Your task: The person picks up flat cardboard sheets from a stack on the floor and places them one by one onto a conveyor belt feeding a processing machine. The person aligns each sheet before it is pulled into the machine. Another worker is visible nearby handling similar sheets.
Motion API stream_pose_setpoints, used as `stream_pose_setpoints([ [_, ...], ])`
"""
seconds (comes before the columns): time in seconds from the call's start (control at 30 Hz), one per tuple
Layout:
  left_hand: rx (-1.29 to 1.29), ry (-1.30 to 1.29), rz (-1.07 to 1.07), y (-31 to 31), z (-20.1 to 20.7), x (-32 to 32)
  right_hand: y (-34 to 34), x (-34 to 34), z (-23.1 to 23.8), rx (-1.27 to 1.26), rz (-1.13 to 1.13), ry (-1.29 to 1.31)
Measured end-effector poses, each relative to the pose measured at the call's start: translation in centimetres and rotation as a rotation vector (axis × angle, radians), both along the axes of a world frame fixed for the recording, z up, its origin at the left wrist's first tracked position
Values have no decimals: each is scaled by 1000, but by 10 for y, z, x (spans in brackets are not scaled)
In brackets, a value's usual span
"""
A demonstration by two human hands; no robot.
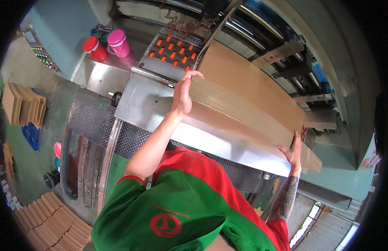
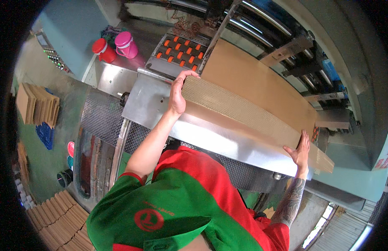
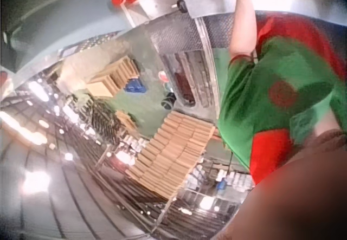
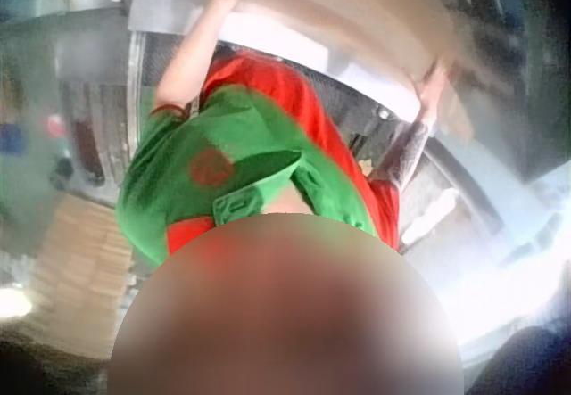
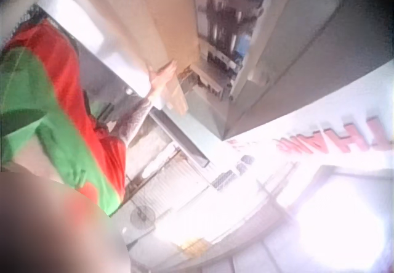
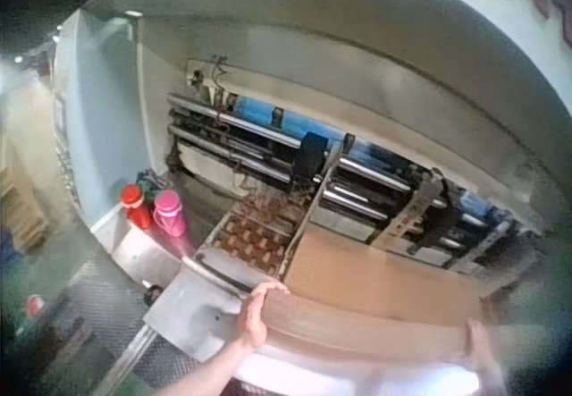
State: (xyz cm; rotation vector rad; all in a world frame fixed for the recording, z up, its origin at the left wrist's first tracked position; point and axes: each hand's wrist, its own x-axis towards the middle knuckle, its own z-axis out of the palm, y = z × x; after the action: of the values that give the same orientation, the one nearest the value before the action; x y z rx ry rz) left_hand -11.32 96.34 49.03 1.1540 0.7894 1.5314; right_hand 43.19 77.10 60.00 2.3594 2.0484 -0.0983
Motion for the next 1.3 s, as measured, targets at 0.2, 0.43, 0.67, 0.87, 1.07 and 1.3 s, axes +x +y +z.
stream_pose_setpoints([
  [0.2, 13, 57, 69, 2, -4, 3, 40, -71, 69, 133, 70, 216],
  [0.43, -12, 48, 59, 8, -12, 7, 92, -128, 74, 493, 121, 221],
  [0.67, -17, 101, 56, 7, -11, 3, 100, -147, -19, 198, 5, 305],
  [0.87, -53, 0, 28, 7, -9, 6, 101, -194, 5, 223, 132, 294],
  [1.07, 18, 112, 61, 10, -13, 1, 123, -287, 6, 137, 549, 202],
  [1.3, -25, 67, 11, 6, -10, -1, 134, -301, -1, 101, 588, 116],
])
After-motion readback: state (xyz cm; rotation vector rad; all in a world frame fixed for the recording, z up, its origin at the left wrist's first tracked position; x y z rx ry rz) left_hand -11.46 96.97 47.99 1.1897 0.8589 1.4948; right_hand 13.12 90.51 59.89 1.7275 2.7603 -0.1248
